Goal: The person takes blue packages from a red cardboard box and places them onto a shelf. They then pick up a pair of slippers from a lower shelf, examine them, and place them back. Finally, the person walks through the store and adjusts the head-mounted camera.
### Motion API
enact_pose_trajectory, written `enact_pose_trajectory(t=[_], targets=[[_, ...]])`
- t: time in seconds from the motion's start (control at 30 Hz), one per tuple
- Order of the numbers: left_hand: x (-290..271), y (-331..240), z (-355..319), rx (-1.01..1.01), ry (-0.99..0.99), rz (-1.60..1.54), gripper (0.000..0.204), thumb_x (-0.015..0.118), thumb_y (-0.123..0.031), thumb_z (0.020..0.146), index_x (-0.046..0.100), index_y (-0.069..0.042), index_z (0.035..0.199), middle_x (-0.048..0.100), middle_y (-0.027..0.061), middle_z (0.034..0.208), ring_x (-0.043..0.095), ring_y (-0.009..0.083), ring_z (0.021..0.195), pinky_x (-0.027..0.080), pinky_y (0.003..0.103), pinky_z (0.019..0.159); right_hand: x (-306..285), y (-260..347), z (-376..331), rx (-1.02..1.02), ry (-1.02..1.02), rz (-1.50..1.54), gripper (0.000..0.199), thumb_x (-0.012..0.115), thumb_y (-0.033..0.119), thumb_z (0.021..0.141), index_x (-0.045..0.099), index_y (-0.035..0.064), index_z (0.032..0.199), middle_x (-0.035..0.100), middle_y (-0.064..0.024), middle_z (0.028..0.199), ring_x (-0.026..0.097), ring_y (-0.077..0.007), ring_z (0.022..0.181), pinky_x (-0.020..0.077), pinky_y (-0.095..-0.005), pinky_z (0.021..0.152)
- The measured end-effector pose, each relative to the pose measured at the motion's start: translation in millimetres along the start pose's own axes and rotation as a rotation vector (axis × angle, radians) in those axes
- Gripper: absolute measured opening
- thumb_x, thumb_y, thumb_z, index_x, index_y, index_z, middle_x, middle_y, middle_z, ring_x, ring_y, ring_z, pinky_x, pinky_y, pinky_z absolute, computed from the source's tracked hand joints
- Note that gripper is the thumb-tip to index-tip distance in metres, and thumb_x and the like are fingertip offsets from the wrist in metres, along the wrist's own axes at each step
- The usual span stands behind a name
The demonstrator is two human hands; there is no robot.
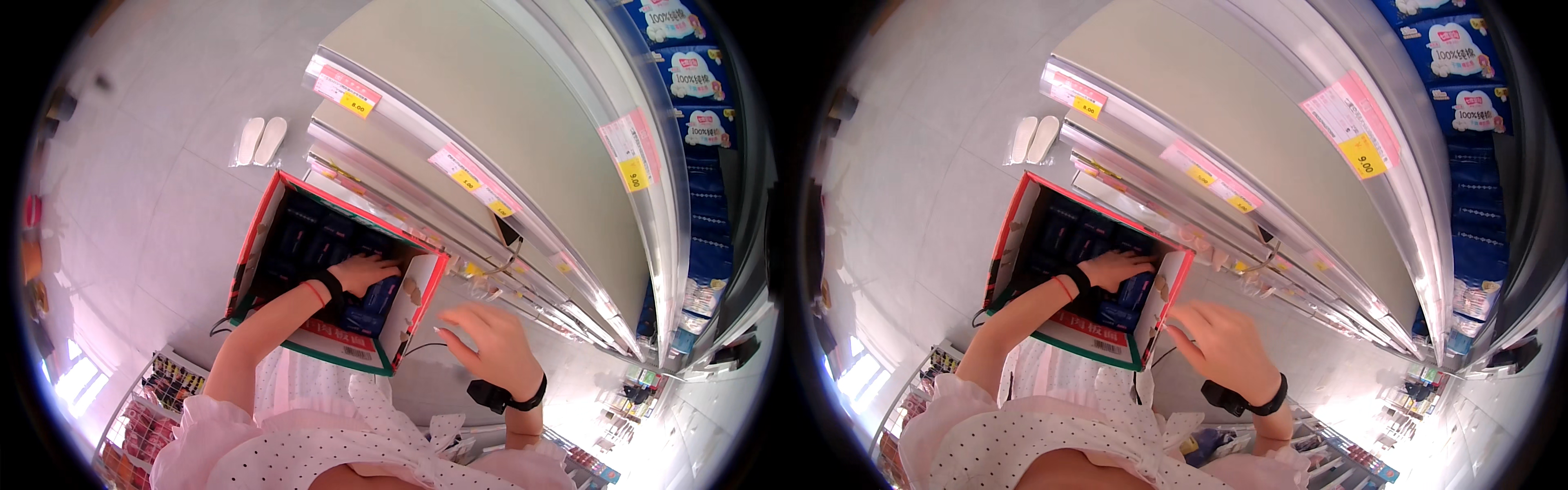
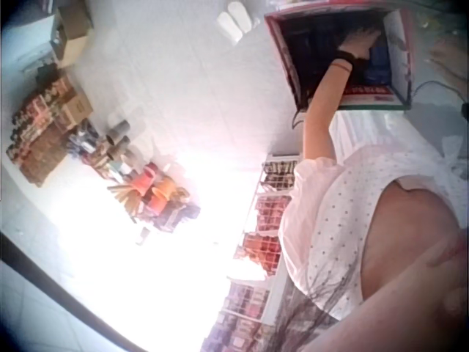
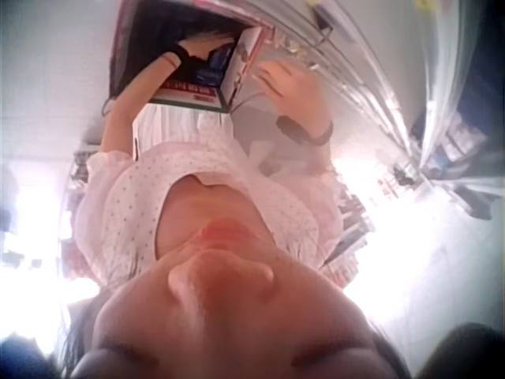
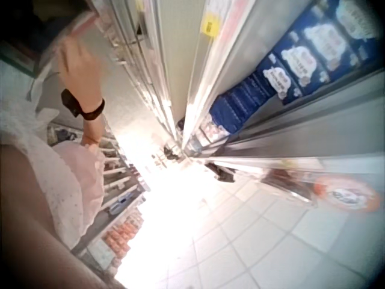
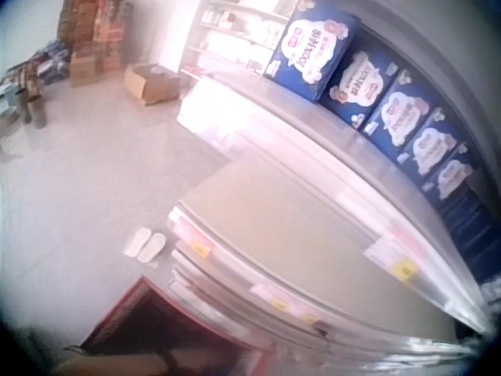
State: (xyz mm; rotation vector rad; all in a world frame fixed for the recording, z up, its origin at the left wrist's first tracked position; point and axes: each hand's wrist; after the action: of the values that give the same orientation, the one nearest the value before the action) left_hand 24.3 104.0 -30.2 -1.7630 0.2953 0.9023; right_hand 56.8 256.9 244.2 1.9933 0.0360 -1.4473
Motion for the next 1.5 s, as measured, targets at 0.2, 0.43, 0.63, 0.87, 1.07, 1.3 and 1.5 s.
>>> enact_pose_trajectory(t=[0.2, 0.43, 0.63, 0.87, 1.07, 1.3, 1.5], targets=[[-40.0, -1.3, -20.5, -0.039, -0.068, -0.039, 0.052, 0.068, -0.009, 0.056, 0.046, -0.012, 0.103, 0.059, 0.0111, 0.088, 0.057, 0.0322, 0.085, 0.045, 0.039, 0.069, 12.8, -11.6, -5.1, 0.057, -0.025, 0.082, 0.019, 0.063, 0.008, 0.071, 0.057, 0.0054, 0.088, 0.058, -0.0083, 0.079, 0.056, -0.0266, 0.068, 0.0435, -0.0299, 0.058], [-162.0, -49.5, -85.5, -0.103, -0.298, -0.504, 0.055, 0.074, -0.033, 0.063, 0.046, -0.005, 0.102, 0.057, 0.0093, 0.076, 0.058, 0.0179, 0.063, 0.046, 0.026, 0.057, 24.8, -18.0, 4.6, 0.121, -0.033, 0.67, 0.051, 0.061, 0.008, 0.074, 0.04, 0.0046, 0.121, 0.054, -0.0095, 0.103, 0.055, -0.0174, 0.084, 0.0437, -0.0279, 0.069], [-185.9, -76.7, -94.9, 0.041, -0.394, -1.193, 0.06, 0.074, -0.017, 0.067, 0.04, -0.002, 0.114, 0.053, 0.0076, 0.101, 0.054, 0.0126, 0.087, 0.047, 0.026, 0.07, 27.3, -31.0, 10.8, 0.128, -0.02, 0.912, 0.066, 0.064, 0.023, 0.073, 0.031, 0.0049, 0.128, 0.046, -0.0078, 0.115, 0.052, -0.0146, 0.084, 0.0424, -0.026, 0.07], [-206.6, -110.0, -90.6, 0.653, -0.048, -1.35, 0.059, 0.07, -0.004, 0.069, 0.039, 0.001, 0.119, 0.045, 0.016, 0.121, 0.044, 0.0218, 0.112, 0.035, 0.034, 0.094, 3.3, -13.4, 41.9, 0.083, 0.649, 1.432, 0.079, 0.077, 0.035, 0.061, 0.037, 0.0026, 0.122, 0.05, -0.004, 0.109, 0.05, -0.0092, 0.09, 0.0429, -0.022, 0.072], [-212.8, -131.5, -83.2, 0.788, 0.075, -1.315, 0.049, 0.066, 0.002, 0.07, 0.041, -0.001, 0.113, 0.044, 0.0265, 0.117, 0.044, 0.036, 0.11, 0.039, 0.04, 0.089, -11.5, -10.7, 48.5, -0.133, 1.23, 1.178, 0.073, 0.082, 0.027, 0.055, 0.042, 0.0013, 0.11, 0.052, -0.0021, 0.104, 0.049, -0.0072, 0.089, 0.0441, -0.0232, 0.075], [-219.5, -134.4, -72.9, 0.451, -0.179, -0.945, 0.005, 0.051, -0.007, 0.084, 0.052, -0.003, 0.087, 0.055, 0.006, 0.079, 0.053, 0.0123, 0.066, 0.042, 0.024, 0.059, -167.0, 66.5, 15.5, 0.166, 0.125, 0.81, 0.065, 0.074, 0.035, 0.062, 0.048, -0.0005, 0.11, 0.056, -0.013, 0.101, 0.053, -0.0189, 0.093, 0.0415, -0.0297, 0.081], [-61.3, -80.3, -66.0, -0.102, 0.053, 0.223, 0.015, 0.054, -0.014, 0.065, 0.064, -0.007, 0.074, 0.062, 0.0139, 0.067, 0.062, 0.0271, 0.058, 0.044, 0.04, 0.045, -248.7, 35.1, 114.3, 0.216, -0.434, 1.082, 0.065, 0.063, 0.052, 0.071, 0.051, 0.0019, 0.109, 0.06, -0.0144, 0.098, 0.062, -0.019, 0.082, 0.0516, -0.0309, 0.069]])
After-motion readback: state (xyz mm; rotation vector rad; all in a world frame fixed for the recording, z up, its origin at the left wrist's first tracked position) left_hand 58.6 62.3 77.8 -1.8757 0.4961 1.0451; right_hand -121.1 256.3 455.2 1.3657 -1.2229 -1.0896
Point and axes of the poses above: each hand's wrist, its own z-axis towards the middle knuckle, its own x-axis out of the palm, y = z × x
